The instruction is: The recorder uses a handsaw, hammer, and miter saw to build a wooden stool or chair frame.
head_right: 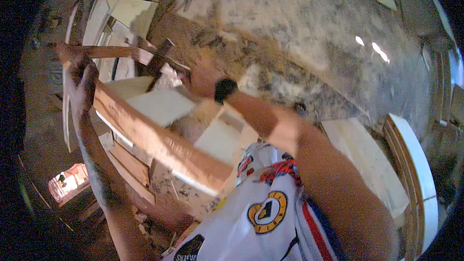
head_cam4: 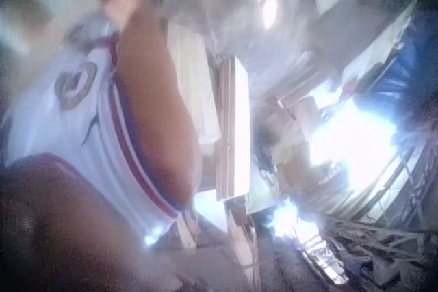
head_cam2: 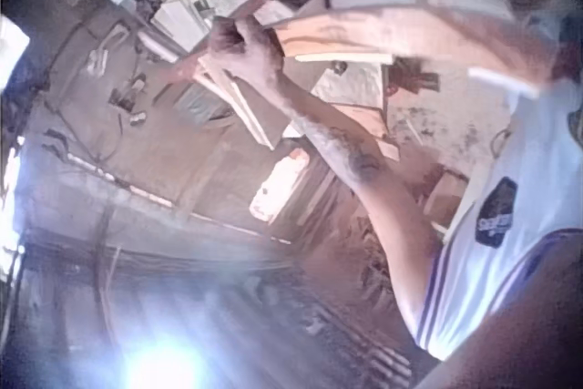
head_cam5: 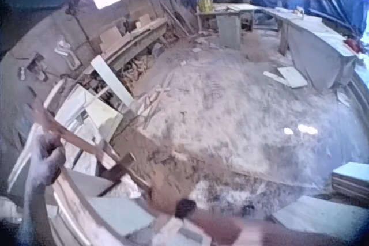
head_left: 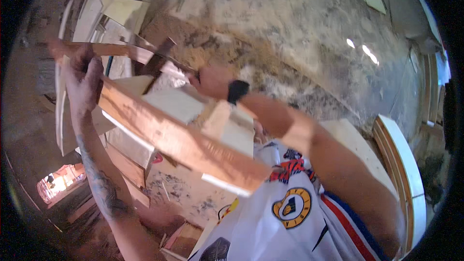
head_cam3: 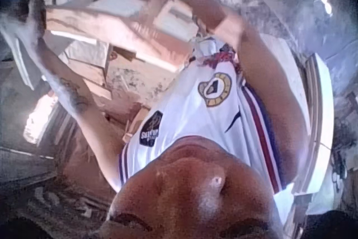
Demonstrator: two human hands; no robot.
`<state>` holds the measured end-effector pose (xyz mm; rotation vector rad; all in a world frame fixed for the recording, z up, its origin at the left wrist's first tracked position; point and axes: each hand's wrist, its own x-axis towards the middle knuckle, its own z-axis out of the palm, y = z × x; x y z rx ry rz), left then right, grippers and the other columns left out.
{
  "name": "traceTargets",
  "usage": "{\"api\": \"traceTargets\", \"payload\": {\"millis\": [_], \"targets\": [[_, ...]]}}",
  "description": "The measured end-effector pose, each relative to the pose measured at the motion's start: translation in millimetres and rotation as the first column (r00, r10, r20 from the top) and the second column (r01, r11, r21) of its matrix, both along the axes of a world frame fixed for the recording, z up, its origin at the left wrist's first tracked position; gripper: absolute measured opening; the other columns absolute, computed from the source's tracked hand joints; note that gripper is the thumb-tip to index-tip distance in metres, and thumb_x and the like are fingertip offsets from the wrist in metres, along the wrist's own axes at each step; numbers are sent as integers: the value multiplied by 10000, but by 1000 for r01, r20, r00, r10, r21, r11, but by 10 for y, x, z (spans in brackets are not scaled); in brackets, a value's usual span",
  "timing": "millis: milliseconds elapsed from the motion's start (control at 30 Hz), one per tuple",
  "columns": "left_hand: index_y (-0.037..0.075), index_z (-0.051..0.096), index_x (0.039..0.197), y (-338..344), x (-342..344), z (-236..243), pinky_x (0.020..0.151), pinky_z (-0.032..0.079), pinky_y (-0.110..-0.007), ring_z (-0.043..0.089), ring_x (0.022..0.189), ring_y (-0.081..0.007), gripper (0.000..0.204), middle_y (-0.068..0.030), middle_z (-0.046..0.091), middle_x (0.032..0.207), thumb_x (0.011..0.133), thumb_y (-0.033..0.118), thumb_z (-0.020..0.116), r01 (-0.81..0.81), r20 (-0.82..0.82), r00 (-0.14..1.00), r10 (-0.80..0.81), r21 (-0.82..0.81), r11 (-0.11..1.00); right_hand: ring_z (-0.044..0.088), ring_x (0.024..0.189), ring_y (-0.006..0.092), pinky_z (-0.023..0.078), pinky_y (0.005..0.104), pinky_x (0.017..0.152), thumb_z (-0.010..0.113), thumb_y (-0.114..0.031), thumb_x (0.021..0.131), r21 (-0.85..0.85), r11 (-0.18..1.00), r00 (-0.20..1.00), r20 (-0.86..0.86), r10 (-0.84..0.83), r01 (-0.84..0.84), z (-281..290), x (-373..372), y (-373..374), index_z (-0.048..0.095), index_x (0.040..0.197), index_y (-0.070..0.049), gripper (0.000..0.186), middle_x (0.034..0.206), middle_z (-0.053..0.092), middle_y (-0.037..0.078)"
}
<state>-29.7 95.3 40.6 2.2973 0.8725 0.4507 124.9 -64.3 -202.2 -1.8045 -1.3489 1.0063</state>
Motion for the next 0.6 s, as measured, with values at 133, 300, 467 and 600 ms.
{"api": "traceTargets", "payload": {"millis": [133,300,467,600], "targets": [[46,497,769,-104,34,64,526,319,-208,408,603,-37,135,46,442,682,901,40,524,-104,30,994,106,-71,992,625,699,456,500,519,674,441,-463,963,-5,996,993,-71,-93,93,66,1,-481,647,835,26,545,678,621,262],[50,505,780,-16,-84,7,529,318,-221,402,594,-51,124,36,444,674,902,58,529,-4,53,999,6,-32,999,586,646,473,443,539,577,506,-409,953,90,988,986,-126,-113,125,259,176,-1403,552,902,11,426,629,573,260],[36,523,824,-104,-29,-22,514,305,-208,394,587,-37,82,51,437,668,905,26,532,31,173,985,-6,-140,990,584,660,462,445,493,582,534,-280,946,-164,981,995,7,-99,98,634,170,-1729,532,960,21,301,654,599,222],[43,508,783,-214,55,18,509,294,-200,387,581,-34,122,48,443,664,900,34,538,-24,136,990,39,-112,993,582,634,456,441,513,563,548,-293,943,-186,972,989,-5,-149,146,1022,157,-1871,532,963,13,307,650,597,221]]}}
